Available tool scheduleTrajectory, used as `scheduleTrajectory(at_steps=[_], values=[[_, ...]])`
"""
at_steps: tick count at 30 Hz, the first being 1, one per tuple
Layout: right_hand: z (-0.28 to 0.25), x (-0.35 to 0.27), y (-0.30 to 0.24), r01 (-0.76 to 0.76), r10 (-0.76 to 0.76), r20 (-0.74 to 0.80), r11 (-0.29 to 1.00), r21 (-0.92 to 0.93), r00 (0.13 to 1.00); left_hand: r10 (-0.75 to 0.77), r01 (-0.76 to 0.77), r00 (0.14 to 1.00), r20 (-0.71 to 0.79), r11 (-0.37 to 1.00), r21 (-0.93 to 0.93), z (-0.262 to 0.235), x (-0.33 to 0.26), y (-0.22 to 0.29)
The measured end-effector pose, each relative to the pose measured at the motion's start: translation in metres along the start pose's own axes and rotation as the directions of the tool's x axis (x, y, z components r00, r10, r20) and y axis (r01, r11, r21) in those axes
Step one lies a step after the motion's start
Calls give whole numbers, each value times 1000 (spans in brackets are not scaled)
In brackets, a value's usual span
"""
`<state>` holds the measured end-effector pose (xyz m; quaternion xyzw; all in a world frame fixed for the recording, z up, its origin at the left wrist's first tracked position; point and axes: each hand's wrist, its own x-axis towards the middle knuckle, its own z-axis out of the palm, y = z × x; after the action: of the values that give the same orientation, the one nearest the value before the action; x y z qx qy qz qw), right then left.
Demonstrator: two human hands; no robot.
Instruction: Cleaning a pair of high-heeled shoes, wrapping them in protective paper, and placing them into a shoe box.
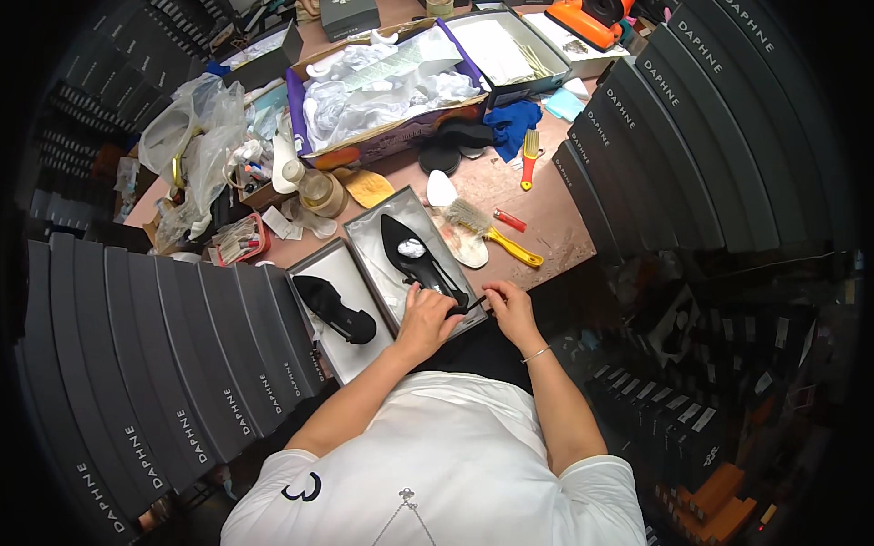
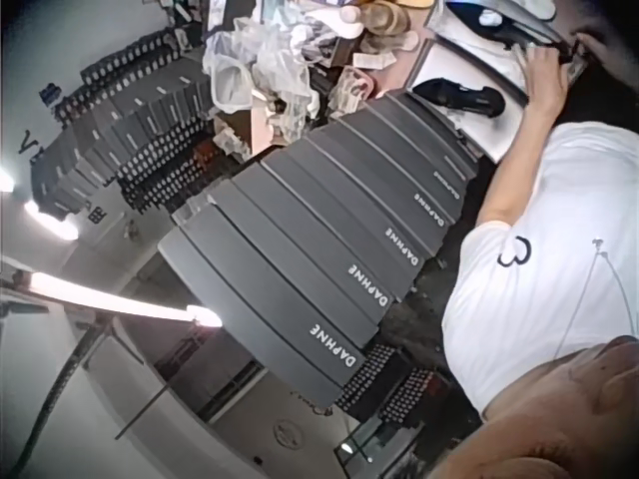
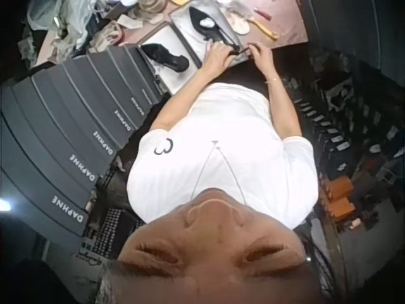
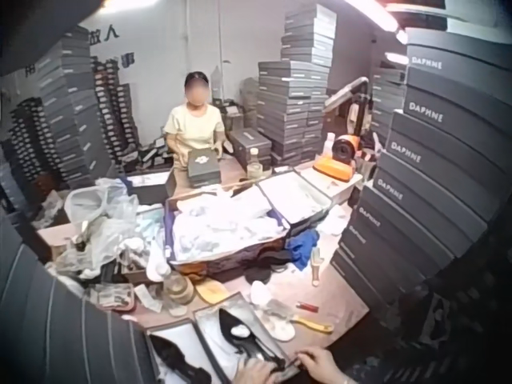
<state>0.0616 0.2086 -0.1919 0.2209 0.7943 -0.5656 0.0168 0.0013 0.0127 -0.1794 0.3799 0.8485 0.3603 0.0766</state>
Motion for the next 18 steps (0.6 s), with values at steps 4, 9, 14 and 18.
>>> scheduleTrajectory(at_steps=[4, 9, 14, 18], values=[[1, 4, 4, 59, -38, 98, 973, -223, 994, 27, -26, 999, 26, 999, -42, -10, -5, -6], [9, -4, -64, 477, -401, 281, 822, -309, 872, -332, 203, 905, -266, 886, -417, -28, -18, -1], [39, 5, -65, 629, -411, 484, 605, -488, 772, -705, 308, 689, 167, 77, -948, -17, -32, -34], [42, 14, -107, 697, -576, 397, 635, -333, 715, -752, 273, 602, 269, -124, -954, -40, -25, -25]])
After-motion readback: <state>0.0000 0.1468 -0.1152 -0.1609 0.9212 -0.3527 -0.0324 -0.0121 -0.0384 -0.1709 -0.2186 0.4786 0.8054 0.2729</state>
